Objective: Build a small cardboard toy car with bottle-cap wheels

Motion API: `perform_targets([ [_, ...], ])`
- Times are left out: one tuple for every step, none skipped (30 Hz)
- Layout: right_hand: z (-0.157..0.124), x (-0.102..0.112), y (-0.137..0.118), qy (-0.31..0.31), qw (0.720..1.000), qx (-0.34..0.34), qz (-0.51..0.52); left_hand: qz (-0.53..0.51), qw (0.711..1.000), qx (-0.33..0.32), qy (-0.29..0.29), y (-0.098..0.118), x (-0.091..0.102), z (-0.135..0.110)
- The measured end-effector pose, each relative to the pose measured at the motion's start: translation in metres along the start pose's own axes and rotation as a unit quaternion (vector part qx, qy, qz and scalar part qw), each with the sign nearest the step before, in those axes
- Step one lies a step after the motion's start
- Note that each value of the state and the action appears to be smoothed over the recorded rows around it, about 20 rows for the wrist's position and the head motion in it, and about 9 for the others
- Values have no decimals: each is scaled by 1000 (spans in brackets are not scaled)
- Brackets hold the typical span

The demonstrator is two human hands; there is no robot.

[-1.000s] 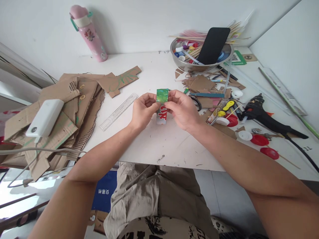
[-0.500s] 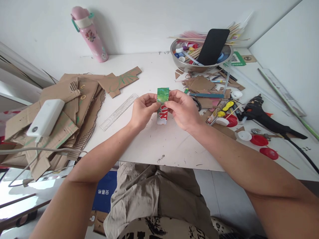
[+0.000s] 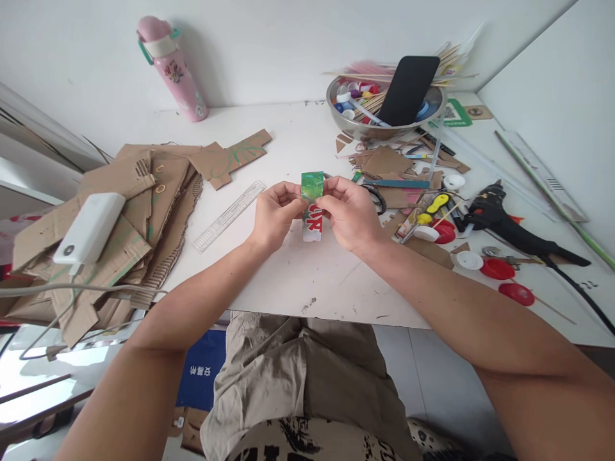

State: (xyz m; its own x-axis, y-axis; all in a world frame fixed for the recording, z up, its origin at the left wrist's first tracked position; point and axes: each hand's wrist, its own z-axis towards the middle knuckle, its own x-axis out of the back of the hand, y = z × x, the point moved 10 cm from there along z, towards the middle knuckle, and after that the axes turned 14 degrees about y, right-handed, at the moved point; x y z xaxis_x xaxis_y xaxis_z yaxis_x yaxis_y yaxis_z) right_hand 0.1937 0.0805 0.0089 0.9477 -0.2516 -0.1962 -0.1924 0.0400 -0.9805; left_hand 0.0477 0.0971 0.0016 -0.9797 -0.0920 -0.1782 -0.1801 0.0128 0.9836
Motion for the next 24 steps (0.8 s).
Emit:
perform_targets([
  [0, 0, -1, 4, 1000, 7, -2, -4, 1000, 2, 0, 0, 0, 0],
  [-1, 1, -3, 8, 1000, 14, -4, -7, 1000, 4, 1, 0, 0, 0],
  [-1, 1, -4, 12, 1000, 21, -6, -9, 1000, 6, 3, 0, 0, 0],
  [-2, 1, -5, 14, 1000, 26, -9, -10, 1000, 7, 5, 0, 0, 0],
  [-2, 1, -6, 15, 999, 29, -10, -8, 1000, 9, 8, 0, 0, 0],
  [-3, 0, -6, 14, 999, 30, -11, -6, 1000, 11, 11, 0, 0, 0],
  [-3, 0, -6, 13, 999, 29, -10, -4, 1000, 13, 13, 0, 0, 0],
  [-3, 0, -5, 12, 1000, 26, -8, -4, 1000, 15, 15, 0, 0, -1],
  [-3, 0, -5, 10, 1000, 24, -5, -6, 1000, 17, 16, 0, -1, -1],
  [-2, 0, -4, 9, 1000, 22, -1, -9, 1000, 19, 17, -1, -1, -2],
  [-2, 0, -3, 7, 1000, 19, 4, -13, 1000, 21, 18, -1, -2, -2],
  [-1, 0, -3, 6, 1000, 15, 9, -16, 999, 23, 19, -1, -2, -2],
  [0, 1, -1, 4, 1000, 11, 12, -19, 999, 26, 20, -1, -2, -2],
  [1, 1, 0, 1, 1000, 6, 15, -21, 999, 28, 21, -2, -2, -2],
  [1, 1, 2, -3, 1000, -1, 16, -23, 999, 31, 23, -3, -1, -1],
  [1, 1, 3, -7, 1000, -7, 18, -26, 999, 35, 24, -4, 0, -1],
  [2, 0, 4, -12, 1000, -12, 20, -30, 998, 40, 24, -6, 0, 0],
  [2, 0, 5, -16, 1000, -15, 21, -35, 998, 46, 23, -7, 0, 0],
  [2, 0, 5, -18, 999, -16, 22, -41, 998, 54, 21, -9, 0, 1],
  [2, 1, 5, -19, 999, -15, 21, -46, 997, 62, 18, -11, -1, 1],
  [2, 2, 4, -17, 1000, -11, 20, -51, 996, 73, 11, -13, -2, 0],
  [3, 3, 4, -14, 1000, -6, 19, -55, 995, 87, 3, -16, -4, -2],
  [4, 4, 3, -11, 1000, 0, 19, -57, 993, 104, -8, -20, -7, -4],
  [5, 6, 2, -8, 1000, 5, 18, -57, 991, 122, -21, -23, -10, -6],
])
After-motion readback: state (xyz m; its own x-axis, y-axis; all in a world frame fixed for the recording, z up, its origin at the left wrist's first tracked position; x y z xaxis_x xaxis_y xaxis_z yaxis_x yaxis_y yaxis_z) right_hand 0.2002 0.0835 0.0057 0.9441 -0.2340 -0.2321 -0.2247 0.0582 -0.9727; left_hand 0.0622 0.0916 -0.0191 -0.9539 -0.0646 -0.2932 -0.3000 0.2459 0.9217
